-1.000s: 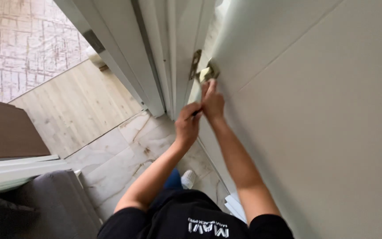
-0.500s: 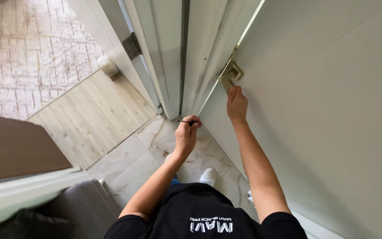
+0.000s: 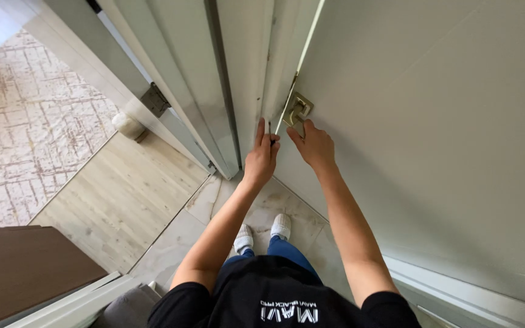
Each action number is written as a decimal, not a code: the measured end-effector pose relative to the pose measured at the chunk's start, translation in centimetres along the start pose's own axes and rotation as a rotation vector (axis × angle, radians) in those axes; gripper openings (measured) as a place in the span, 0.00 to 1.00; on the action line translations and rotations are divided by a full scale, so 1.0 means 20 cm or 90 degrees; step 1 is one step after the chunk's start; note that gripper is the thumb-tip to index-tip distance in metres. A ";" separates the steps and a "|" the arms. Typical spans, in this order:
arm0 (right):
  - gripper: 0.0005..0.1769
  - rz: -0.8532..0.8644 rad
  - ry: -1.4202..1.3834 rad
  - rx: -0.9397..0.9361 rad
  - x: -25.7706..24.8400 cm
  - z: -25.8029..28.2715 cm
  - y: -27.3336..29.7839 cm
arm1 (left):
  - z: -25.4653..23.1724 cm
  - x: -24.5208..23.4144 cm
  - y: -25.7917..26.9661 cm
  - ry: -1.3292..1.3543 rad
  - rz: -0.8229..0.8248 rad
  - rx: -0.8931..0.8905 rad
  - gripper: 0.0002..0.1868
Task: The person uses a red-handled screwdriver to tighten the screws on a door handle and door hinge, then moves to a white wardrobe and tightens the screws on its door handle and hinge, holding the door steady with the other hand.
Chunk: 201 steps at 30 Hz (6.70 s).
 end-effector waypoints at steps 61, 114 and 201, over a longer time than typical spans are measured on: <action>0.16 -0.206 -0.362 -0.460 -0.31 -0.02 -0.49 | -0.35 0.46 -0.06 0.230 -0.105 -0.212 0.21; 0.23 -0.070 -0.041 -0.454 -0.46 -0.28 0.02 | -0.22 0.45 -0.61 0.652 -0.163 -0.109 0.15; 0.19 -0.117 -0.217 -0.352 -0.61 -0.20 -0.10 | -0.08 0.57 -0.71 1.069 -0.187 -0.139 0.11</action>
Point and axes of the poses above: each hand's wrist, its own y-axis away from the middle knuckle, its own x-axis out of the palm, z = x × y, the point moved 4 cm from there along -y, towards the middle knuckle, and after that the axes turned 7 degrees about z, right-handed, at the moved point
